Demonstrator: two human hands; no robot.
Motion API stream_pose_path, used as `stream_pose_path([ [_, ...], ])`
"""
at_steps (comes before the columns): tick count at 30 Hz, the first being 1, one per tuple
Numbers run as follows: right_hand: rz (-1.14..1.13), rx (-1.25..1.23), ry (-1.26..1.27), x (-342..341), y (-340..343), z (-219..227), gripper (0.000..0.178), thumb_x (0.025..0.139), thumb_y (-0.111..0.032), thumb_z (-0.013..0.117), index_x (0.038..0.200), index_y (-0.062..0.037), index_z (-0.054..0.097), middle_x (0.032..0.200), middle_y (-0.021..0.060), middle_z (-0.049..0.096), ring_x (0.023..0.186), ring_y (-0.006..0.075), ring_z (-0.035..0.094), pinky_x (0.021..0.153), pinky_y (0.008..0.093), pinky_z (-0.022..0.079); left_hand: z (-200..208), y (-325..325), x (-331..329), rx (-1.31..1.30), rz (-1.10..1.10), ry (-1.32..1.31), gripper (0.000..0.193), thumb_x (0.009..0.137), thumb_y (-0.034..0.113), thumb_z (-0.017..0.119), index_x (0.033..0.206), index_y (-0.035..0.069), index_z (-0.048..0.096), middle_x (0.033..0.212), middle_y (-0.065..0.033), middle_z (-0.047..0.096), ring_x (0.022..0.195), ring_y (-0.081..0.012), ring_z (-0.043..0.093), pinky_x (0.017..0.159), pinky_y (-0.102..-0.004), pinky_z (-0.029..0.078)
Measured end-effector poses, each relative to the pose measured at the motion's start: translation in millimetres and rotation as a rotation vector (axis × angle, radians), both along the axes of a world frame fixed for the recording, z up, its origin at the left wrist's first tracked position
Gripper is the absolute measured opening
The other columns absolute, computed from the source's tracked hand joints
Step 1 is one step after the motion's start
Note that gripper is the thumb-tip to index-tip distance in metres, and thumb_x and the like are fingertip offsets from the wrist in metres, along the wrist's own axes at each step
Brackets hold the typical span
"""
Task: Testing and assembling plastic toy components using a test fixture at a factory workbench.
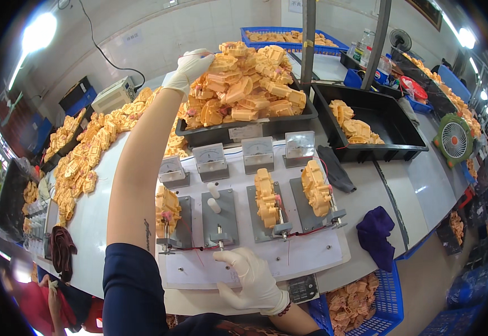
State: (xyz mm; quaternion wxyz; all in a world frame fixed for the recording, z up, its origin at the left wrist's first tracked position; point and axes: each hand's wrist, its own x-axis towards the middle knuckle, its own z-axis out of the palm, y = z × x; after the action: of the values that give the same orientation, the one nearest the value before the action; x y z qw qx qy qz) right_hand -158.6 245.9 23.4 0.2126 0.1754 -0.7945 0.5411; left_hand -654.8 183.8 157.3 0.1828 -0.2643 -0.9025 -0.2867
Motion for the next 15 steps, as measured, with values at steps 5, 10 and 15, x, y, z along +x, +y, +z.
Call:
stream_pose_path([
  [5, -0.071, -0.019, -0.007, -3.8, -6.8, 2.3, 0.055, 0.074, -0.010, 0.075, 0.126, -0.0046, 0.060, 0.104, 0.0150, 0.061, 0.087, 0.0319, 0.062, 0.079, 0.0389, 0.053, 25.3, -17.1, 46.3, 0.056, 0.021, 0.089, 0.038, 0.093, 0.038, 0.059, 0.116, 0.011, 0.073, 0.121, -0.0151, 0.070, 0.117, -0.0289, 0.061, 0.099, -0.0409, 0.048],
  [10, -0.371, 0.103, 0.227, 21.9, 1.5, 13.2, 0.044, 0.072, -0.008, 0.073, 0.116, -0.0045, 0.066, 0.093, 0.0130, 0.059, 0.080, 0.0300, 0.058, 0.073, 0.0379, 0.049, 42.5, -61.4, 195.3, 0.230, -0.271, 0.147, 0.039, 0.096, 0.035, 0.059, 0.121, 0.007, 0.068, 0.121, -0.0117, 0.061, 0.112, -0.0188, 0.059, 0.094, -0.0337, 0.048],
  [15, -0.512, 0.246, 0.090, 38.6, 53.5, 5.0, 0.026, 0.070, -0.007, 0.074, 0.095, -0.0105, 0.069, 0.080, 0.0065, 0.058, 0.075, 0.0287, 0.057, 0.068, 0.0385, 0.046, -25.4, -193.3, 410.0, -0.180, -0.304, -0.152, 0.026, 0.084, 0.017, 0.070, 0.105, 0.001, 0.070, 0.100, -0.0131, 0.069, 0.096, -0.0315, 0.066, 0.091, -0.0414, 0.049],
])
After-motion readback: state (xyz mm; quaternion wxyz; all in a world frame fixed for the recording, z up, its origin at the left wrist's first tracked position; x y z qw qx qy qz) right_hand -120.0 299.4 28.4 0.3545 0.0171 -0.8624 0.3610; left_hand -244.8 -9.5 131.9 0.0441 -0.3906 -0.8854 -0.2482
